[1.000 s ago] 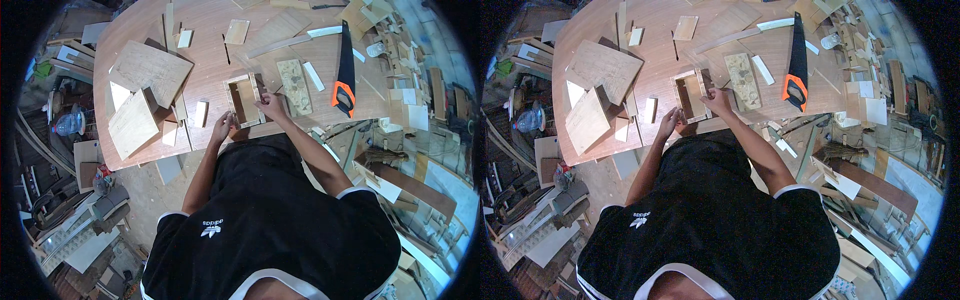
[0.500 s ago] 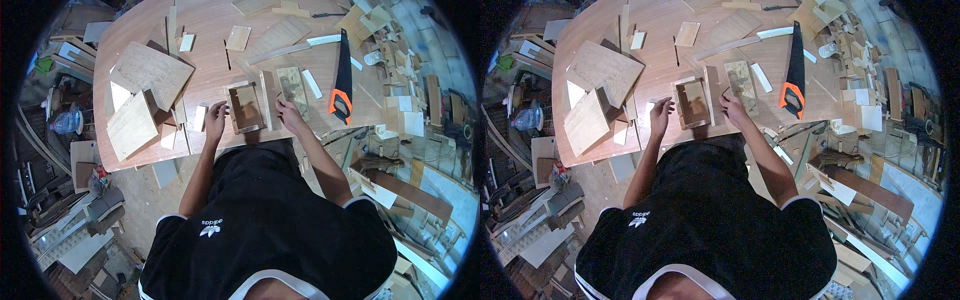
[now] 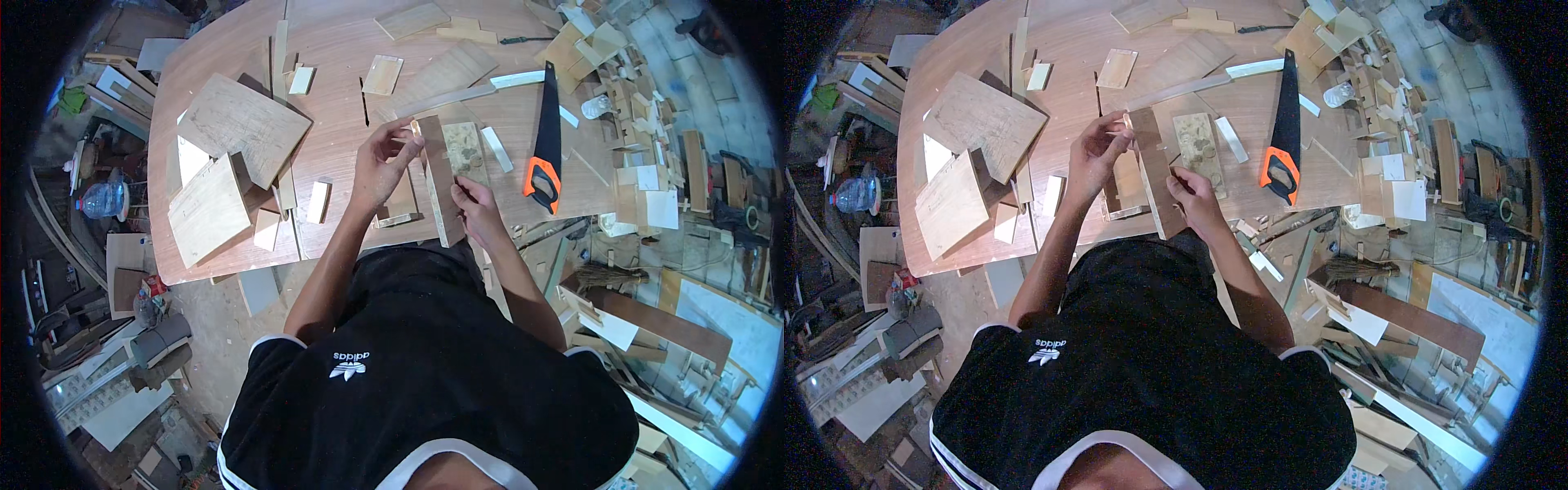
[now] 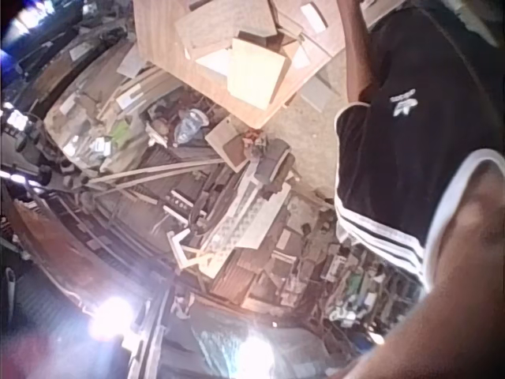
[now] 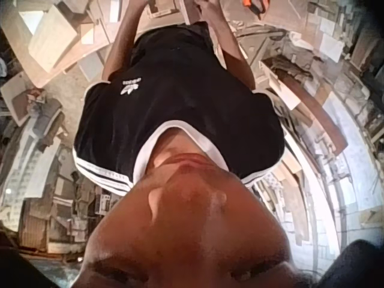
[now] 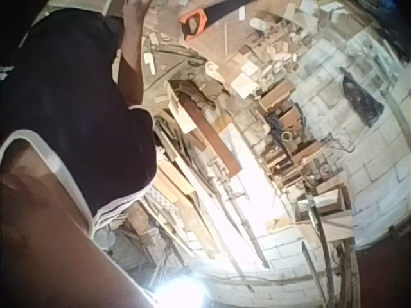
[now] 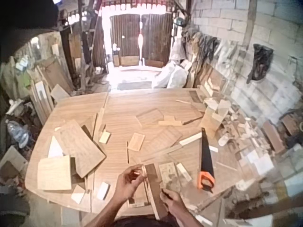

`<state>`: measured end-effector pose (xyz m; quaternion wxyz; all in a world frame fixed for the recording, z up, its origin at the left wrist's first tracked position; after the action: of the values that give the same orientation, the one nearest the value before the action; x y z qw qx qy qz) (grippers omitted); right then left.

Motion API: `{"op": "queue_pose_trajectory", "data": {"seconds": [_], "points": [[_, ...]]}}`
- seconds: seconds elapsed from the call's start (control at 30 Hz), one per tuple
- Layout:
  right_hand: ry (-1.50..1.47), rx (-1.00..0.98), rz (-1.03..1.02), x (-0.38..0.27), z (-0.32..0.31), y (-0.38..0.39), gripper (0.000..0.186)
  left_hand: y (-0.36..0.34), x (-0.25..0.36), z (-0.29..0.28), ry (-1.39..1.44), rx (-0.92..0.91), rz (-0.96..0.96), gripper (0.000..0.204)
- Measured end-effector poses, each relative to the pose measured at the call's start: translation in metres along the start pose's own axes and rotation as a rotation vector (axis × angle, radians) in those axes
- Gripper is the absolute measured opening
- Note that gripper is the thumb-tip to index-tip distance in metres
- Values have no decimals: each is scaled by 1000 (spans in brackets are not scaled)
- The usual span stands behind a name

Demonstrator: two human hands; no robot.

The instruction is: Sawing pieces of wood and assembling a small wooden frame or box on a workshop table.

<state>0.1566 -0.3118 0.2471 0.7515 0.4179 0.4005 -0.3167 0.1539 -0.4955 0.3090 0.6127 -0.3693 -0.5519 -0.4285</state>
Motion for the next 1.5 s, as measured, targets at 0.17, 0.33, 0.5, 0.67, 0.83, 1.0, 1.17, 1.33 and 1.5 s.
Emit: {"op": "queue_pose_trajectory", "data": {"seconds": [0.17, 0.33, 0.5, 0.67, 0.83, 1.0, 1.17, 1.33, 1.5], "points": [[400, 42, -189, -44, -3, 13, 42, 0, 6, -6, -15, 37, -3, 37], [474, 10, -254, -64, -6, 17, 44, 2, 18, -2, -101, 99, -8, 33], [547, -3, -286, -79, -17, 17, 41, 5, 32, 10, -225, 152, 41, 32], [514, -22, -275, -85, -38, 13, 41, 2, 32, 29, -102, 142, 26, 36], [449, 40, -330, -88, -53, 8, 39, 5, 2, 78, 66, -93, -200, 34], [685, 108, -151, -63, -117, -24, 39, 0, -8, 101, -162, -17, -130, 33], [1589, 341, -152, -1, -248, -52, 43, -5, 11, 126, -625, -267, -21, 37], [1674, 285, 169, 37, -275, -60, 50, 7, 44, 154, -910, -352, 204, 48], [1725, 250, 24, 46, -280, -62, 50, 13, 53, 181, -1152, -484, 363, 59]]}}
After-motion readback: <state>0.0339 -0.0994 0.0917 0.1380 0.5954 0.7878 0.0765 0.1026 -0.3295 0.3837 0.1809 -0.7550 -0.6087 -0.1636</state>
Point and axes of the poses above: each hand's wrist, its own y-axis away from the middle knuckle, its own z-axis out of the palm, x = y × z, the point moved 7 cm from there along -y, towards the middle knuckle, and after that the axes turned 4 degrees about x, right-handed, at the moved point
